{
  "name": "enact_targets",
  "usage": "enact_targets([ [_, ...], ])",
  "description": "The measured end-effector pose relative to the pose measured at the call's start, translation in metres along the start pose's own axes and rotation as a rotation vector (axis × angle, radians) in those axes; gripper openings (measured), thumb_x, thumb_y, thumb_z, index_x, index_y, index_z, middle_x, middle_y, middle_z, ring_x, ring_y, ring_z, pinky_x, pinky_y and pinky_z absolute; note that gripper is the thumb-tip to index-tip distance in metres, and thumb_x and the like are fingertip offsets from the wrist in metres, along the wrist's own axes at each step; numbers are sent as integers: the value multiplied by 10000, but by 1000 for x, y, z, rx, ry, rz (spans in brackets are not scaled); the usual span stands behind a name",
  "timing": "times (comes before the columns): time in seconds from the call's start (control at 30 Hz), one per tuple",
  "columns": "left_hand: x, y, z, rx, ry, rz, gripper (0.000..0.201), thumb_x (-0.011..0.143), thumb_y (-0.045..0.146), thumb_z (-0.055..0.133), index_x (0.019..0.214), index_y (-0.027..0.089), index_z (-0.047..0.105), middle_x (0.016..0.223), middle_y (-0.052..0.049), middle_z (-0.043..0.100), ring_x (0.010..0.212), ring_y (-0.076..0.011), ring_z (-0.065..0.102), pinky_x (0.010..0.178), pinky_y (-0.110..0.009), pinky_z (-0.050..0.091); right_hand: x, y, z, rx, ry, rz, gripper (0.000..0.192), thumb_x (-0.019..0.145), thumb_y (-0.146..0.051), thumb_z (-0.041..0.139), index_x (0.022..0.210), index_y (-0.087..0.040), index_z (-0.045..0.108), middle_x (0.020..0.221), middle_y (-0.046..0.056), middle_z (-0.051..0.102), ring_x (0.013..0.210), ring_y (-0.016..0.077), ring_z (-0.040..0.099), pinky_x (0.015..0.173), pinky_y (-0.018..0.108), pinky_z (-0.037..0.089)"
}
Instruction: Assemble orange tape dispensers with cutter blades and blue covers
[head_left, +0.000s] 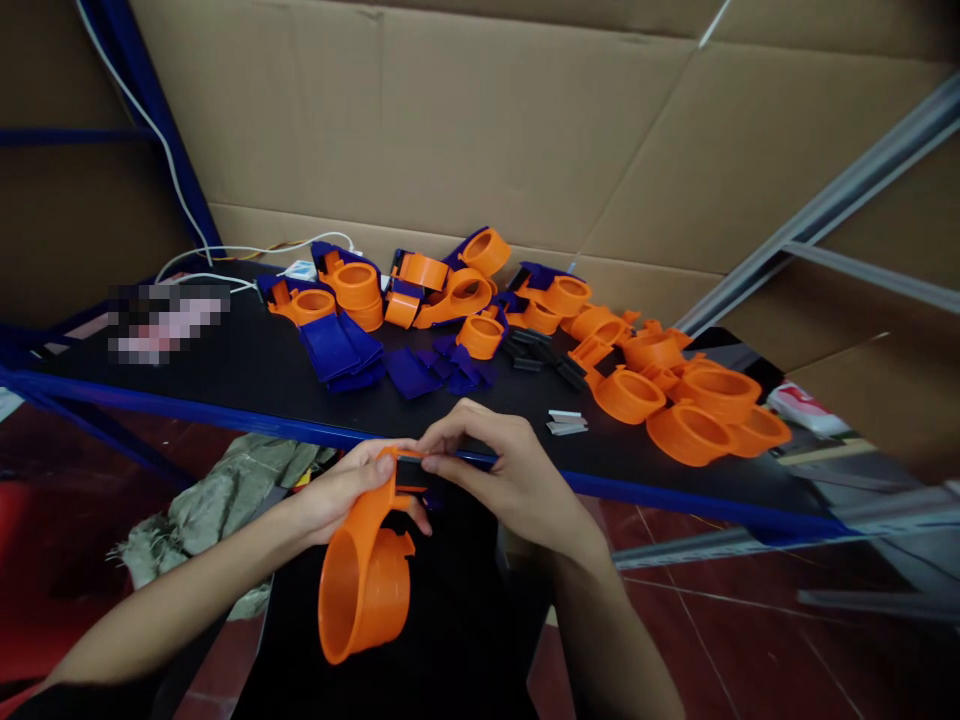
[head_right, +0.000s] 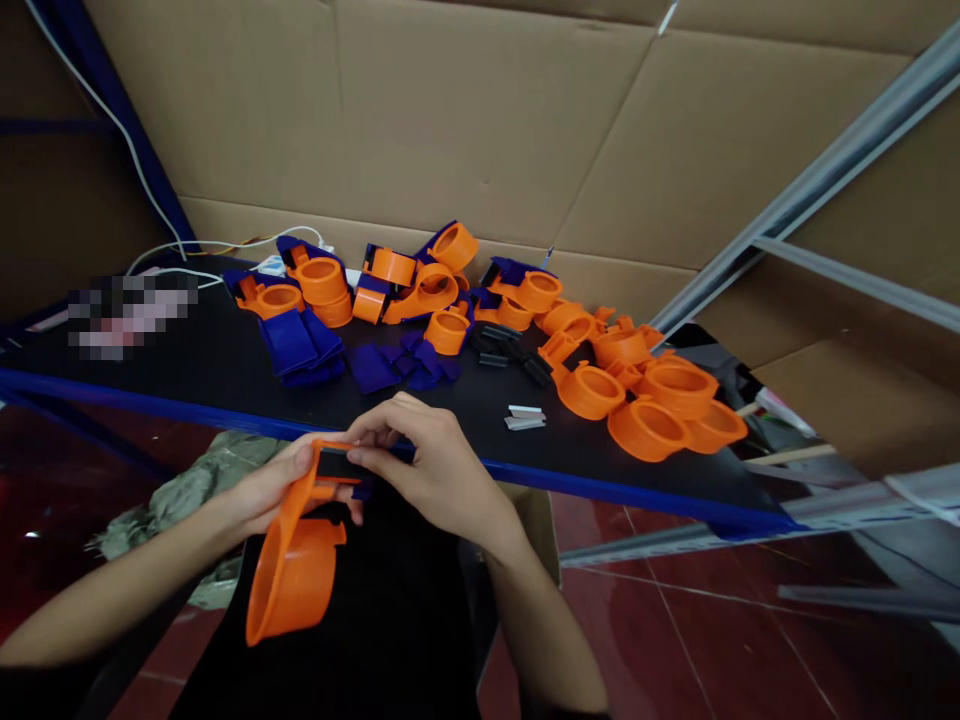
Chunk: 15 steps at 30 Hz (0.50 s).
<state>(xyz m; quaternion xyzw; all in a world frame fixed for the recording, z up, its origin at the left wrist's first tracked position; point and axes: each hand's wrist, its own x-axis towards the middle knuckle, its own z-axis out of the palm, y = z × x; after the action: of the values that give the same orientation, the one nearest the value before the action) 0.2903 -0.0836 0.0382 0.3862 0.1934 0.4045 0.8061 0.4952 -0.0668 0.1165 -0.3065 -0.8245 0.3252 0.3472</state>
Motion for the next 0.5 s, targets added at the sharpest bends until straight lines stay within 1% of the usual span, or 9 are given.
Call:
enact_targets([
  [0.13, -1, -2, 4, -43, 34, -55, 494, 683, 461, 851, 1060, 174, 712, 891, -83, 708, 668, -219, 711, 643, -374, 586, 1, 5, -5, 194, -152, 153, 244, 851, -228, 733, 1078, -170, 666, 848, 13, 696, 761, 127, 641, 725, 253, 515],
  [0.17, -2, -2, 5, -50, 37, -67, 491, 666, 445, 867, 1042, 169, 716, 892, -79, 707, 666, -217, 712, 644, -374, 589, 2, 6, -6, 228, -177, 179, 265, 839, -222, 744, 1084, -164, 660, 826, 5, 693, 743, 121, 639, 720, 247, 511],
  [0.23, -2, -1, 7, -61, 37, -75, 491, 644, 423, 885, 1027, 166, 718, 879, -72, 705, 657, -212, 711, 640, -368, 590, 3, 9, -6, 268, -208, 205, 236, 826, -227, 757, 1033, -152, 672, 792, -1, 685, 718, 113, 630, 705, 237, 504],
  [0.33, -1, -3, 4, -57, 36, -89, 482, 690, 401, 862, 1080, 173, 693, 875, -82, 720, 663, -217, 715, 634, -355, 587, 5, 13, -8, 255, -222, 190, 178, 843, -276, 746, 953, -145, 697, 797, 12, 681, 724, 119, 619, 692, 237, 503],
  [0.43, 1, -7, -3, -48, 71, -94, 404, 799, 445, 762, 1075, 168, 661, 868, -110, 735, 669, -233, 724, 628, -359, 584, 6, 16, -13, 151, -226, 111, 213, 888, -317, 699, 1036, -166, 720, 893, 36, 678, 800, 136, 617, 741, 258, 513],
  [0.5, 3, -8, -7, -46, 88, -87, 386, 838, 479, 709, 1053, 164, 655, 854, -114, 735, 664, -233, 724, 630, -362, 584, 6, 18, -15, 94, -241, 60, 269, 867, -332, 725, 1091, -184, 724, 950, 46, 666, 856, 148, 614, 784, 274, 516],
])
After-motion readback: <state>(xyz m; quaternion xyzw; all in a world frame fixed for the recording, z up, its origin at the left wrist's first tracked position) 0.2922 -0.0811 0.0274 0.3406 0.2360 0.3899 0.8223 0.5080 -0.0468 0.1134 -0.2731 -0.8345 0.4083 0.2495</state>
